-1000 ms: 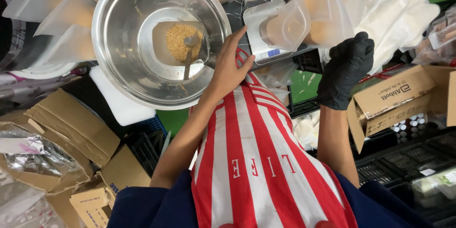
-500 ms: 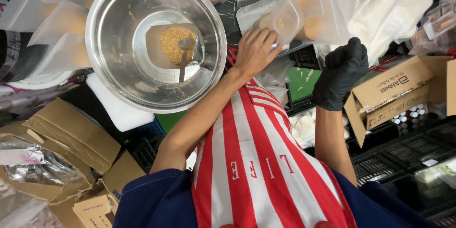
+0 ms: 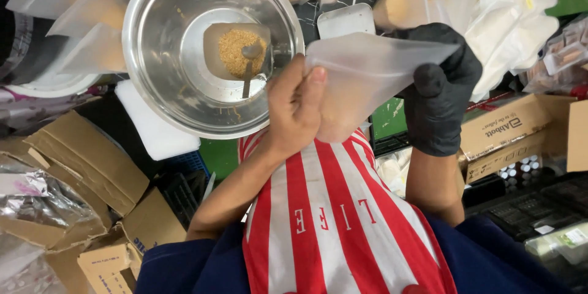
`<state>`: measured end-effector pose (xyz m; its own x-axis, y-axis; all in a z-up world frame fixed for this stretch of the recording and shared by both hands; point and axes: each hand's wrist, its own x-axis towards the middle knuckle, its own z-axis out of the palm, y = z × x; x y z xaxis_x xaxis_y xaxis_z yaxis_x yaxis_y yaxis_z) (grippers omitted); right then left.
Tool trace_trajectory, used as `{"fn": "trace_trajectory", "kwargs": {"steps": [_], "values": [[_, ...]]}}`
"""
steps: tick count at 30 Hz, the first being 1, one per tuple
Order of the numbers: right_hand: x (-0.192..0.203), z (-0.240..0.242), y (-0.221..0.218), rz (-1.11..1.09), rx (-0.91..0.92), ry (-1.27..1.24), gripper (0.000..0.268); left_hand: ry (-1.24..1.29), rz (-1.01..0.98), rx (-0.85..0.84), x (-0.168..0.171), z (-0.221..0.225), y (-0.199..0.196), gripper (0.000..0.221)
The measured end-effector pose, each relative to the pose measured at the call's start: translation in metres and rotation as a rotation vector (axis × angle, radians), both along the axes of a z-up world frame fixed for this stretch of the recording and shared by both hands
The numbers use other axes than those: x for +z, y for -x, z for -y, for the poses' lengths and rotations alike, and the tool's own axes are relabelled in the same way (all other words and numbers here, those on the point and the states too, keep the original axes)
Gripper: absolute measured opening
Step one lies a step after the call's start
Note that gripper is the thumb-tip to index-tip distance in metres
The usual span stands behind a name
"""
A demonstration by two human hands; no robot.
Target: The person is scooping minced garlic from a large bowl into small plastic bags, likely for individual portions or retail sale.
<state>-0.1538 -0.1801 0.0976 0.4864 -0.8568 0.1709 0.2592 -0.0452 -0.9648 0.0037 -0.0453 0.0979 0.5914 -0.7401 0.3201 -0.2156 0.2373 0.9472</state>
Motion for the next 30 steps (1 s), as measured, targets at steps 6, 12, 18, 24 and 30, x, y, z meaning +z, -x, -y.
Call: {"fn": "trace_trajectory", "kwargs": {"steps": [6, 12, 18, 24, 30], "values": [[0.040, -0.033, -0.043, -0.346, -0.168, 0.537, 0.047, -0.031, -0.017, 0.209, 0.021, -0.040, -0.015, 0.040], [0.023, -0.061, -0.071, 0.048, 0.232, -0.035, 0.062, -0.015, 0.032, 0.276, 0.030, -0.074, -0.036, 0.040], [0.027, -0.106, -0.095, -0.095, 0.013, 0.000, 0.040, -0.032, -0.034, 0.106, 0.058, -0.112, -0.065, 0.050], [0.039, -0.131, -0.123, -0.163, 0.258, 0.011, 0.030, 0.172, 0.100, 0.192, 0.074, -0.135, -0.084, 0.013], [0.063, -0.153, -0.153, -0.039, 0.457, 0.348, 0.018, 0.065, 0.347, 0.040, 0.070, -0.194, -0.118, 0.019]]}}
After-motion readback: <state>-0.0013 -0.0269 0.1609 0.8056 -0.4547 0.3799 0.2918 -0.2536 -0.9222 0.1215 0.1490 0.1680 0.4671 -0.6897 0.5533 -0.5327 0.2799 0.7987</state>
